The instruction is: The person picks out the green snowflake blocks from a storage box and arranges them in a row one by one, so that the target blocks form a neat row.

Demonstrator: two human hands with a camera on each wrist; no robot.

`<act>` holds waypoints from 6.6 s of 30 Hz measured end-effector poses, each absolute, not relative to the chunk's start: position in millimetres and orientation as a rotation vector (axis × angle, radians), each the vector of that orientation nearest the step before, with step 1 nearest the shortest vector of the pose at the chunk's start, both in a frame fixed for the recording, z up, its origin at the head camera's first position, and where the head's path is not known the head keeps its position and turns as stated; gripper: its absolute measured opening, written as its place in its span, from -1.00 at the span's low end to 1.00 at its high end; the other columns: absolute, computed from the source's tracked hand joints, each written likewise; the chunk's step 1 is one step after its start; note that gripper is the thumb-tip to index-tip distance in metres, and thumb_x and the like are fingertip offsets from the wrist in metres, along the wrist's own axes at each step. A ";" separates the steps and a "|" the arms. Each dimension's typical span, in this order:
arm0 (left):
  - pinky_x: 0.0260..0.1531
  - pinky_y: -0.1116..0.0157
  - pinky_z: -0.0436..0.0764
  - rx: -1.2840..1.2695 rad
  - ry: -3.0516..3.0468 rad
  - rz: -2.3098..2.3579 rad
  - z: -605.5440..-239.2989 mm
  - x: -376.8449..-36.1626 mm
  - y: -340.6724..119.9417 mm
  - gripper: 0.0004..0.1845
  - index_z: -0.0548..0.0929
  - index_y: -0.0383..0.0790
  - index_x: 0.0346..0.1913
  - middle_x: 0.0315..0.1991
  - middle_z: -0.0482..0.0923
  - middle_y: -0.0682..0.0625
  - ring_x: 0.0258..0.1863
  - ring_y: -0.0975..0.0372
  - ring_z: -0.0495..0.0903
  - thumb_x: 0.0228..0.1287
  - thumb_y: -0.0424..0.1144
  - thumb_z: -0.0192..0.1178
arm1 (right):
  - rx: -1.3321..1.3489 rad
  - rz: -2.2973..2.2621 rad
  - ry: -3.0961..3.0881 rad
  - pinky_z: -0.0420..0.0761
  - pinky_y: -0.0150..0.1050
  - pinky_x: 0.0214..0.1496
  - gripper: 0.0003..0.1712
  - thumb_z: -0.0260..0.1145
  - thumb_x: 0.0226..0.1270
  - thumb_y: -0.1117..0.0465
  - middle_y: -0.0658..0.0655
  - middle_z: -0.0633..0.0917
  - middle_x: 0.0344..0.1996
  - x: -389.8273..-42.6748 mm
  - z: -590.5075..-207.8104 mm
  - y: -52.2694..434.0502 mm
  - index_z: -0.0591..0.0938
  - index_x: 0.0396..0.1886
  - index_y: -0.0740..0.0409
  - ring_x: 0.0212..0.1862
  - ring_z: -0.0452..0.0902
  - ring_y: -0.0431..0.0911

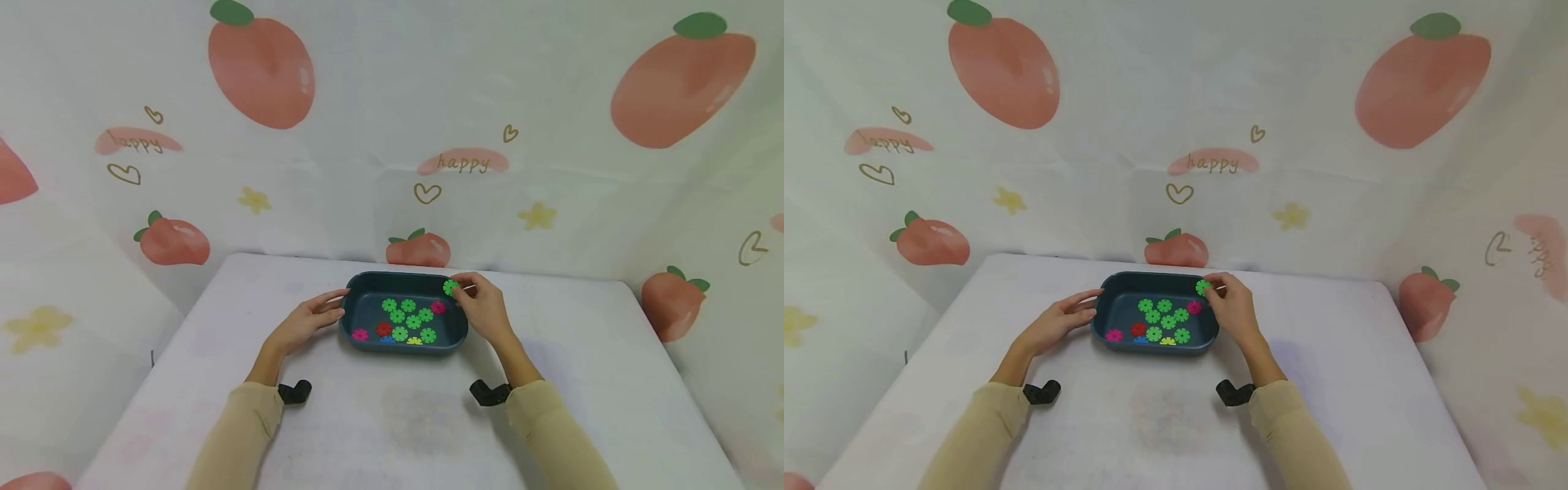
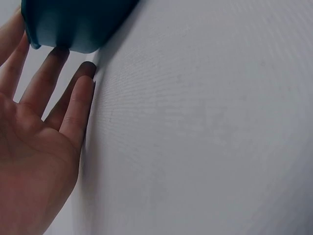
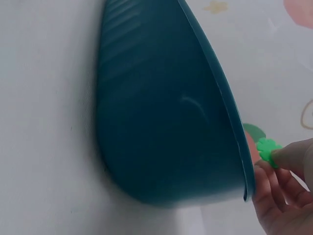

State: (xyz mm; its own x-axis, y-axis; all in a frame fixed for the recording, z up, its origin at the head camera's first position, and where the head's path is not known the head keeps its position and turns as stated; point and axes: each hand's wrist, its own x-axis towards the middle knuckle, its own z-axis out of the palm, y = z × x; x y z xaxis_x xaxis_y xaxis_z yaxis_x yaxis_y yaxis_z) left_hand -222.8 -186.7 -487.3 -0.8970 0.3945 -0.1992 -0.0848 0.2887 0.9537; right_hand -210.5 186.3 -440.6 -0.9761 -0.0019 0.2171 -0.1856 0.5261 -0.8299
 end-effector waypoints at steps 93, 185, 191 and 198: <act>0.41 0.01 0.26 0.235 2.144 1.673 -482.2 -221.6 -185.3 -0.40 0.38 0.30 0.32 0.39 0.33 0.09 0.39 0.15 0.33 0.20 0.11 0.26 | 0.024 0.451 -3.016 -0.14 0.55 0.30 -0.03 -0.14 0.35 -0.44 0.47 0.01 0.45 -194.6 -435.5 269.0 0.07 0.49 0.15 0.44 -0.19 0.50; 0.41 0.01 0.26 0.216 2.161 1.664 -479.7 -221.3 -186.4 -0.42 0.40 0.31 0.31 0.36 0.38 0.06 0.37 0.17 0.34 0.20 0.11 0.25 | 0.458 0.978 -2.991 0.50 0.00 0.19 -0.46 0.38 0.21 -0.03 0.14 0.57 0.13 -238.4 -458.4 68.6 0.56 0.16 0.05 0.15 0.40 0.14; 0.42 0.00 0.22 0.215 2.113 1.687 -479.8 -223.8 -183.2 -0.37 0.36 0.18 0.37 0.38 0.35 0.01 0.40 0.14 0.30 0.24 0.03 0.25 | 0.383 1.046 -3.024 0.46 0.00 0.28 -0.52 0.39 0.22 0.07 0.14 0.57 0.11 -240.3 -463.5 71.3 0.58 0.13 0.07 0.22 0.38 0.15; 0.42 0.00 0.23 0.188 2.095 1.691 -463.0 -217.3 -180.3 -0.39 0.37 0.17 0.36 0.40 0.32 -0.02 0.40 0.11 0.29 0.25 -0.02 0.26 | 0.367 1.103 -3.032 0.42 0.03 0.29 -0.50 0.42 0.19 0.07 0.20 0.54 0.12 -239.8 -467.0 74.2 0.58 0.12 0.08 0.24 0.35 0.15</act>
